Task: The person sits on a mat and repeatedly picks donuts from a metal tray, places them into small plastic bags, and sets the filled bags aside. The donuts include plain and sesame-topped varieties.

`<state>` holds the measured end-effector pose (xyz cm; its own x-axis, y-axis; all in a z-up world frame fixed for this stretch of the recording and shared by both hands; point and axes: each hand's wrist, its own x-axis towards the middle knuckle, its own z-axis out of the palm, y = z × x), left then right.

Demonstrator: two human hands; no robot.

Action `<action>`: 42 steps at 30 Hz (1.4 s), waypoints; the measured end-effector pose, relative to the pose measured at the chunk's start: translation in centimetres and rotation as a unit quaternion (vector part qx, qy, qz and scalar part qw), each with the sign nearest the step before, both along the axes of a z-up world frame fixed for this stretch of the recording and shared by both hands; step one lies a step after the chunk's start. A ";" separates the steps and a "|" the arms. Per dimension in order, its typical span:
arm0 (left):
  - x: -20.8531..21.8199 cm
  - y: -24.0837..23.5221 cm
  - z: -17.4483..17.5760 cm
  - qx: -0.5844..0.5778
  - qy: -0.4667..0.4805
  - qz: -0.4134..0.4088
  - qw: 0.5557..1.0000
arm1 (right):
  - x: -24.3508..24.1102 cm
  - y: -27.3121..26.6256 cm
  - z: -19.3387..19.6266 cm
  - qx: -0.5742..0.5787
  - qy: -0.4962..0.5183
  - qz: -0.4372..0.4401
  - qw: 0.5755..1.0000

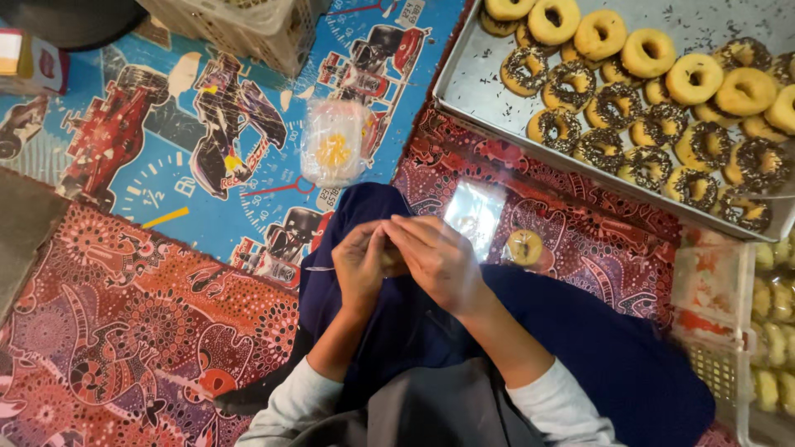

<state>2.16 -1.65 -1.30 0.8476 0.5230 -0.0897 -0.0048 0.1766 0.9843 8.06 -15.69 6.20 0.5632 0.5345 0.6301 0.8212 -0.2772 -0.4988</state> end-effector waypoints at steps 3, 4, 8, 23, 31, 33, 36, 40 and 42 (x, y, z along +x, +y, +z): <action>-0.1 -0.2 0.6 0.132 0.028 -0.052 0.989 | 1.8 0.2 0.2 -0.032 0.035 0.022 0.999; -0.3 -0.2 0.9 0.173 0.017 -0.092 0.981 | 2.4 0.2 0.3 -0.060 0.073 -0.001 0.995; -1.2 -0.8 2.4 0.245 -0.022 -0.106 0.963 | 5.0 -1.4 0.2 -0.111 0.346 -0.152 0.919; 0.3 -1.1 6.6 0.253 0.049 -0.151 0.954 | 4.4 -3.6 -3.3 -0.179 0.285 -0.105 0.936; -1.1 -2.2 5.1 0.301 -0.097 0.018 0.949 | -2.4 -4.3 -9.2 0.185 0.585 0.102 0.783; -1.9 -2.1 3.9 0.294 -0.085 0.034 0.952 | -3.5 -3.1 -11.3 0.291 0.654 0.084 0.693; -0.7 0.0 2.2 0.089 0.027 0.044 0.995 | -2.3 -1.5 -12.3 0.281 0.704 0.173 0.629; -1.6 2.1 -0.1 -0.075 0.093 -0.034 0.992 | -2.1 -1.1 -10.5 0.199 0.596 0.054 0.776; -1.7 2.2 -0.3 -0.100 0.099 -0.022 0.990 | -1.8 -0.8 -8.8 0.164 0.499 0.008 0.851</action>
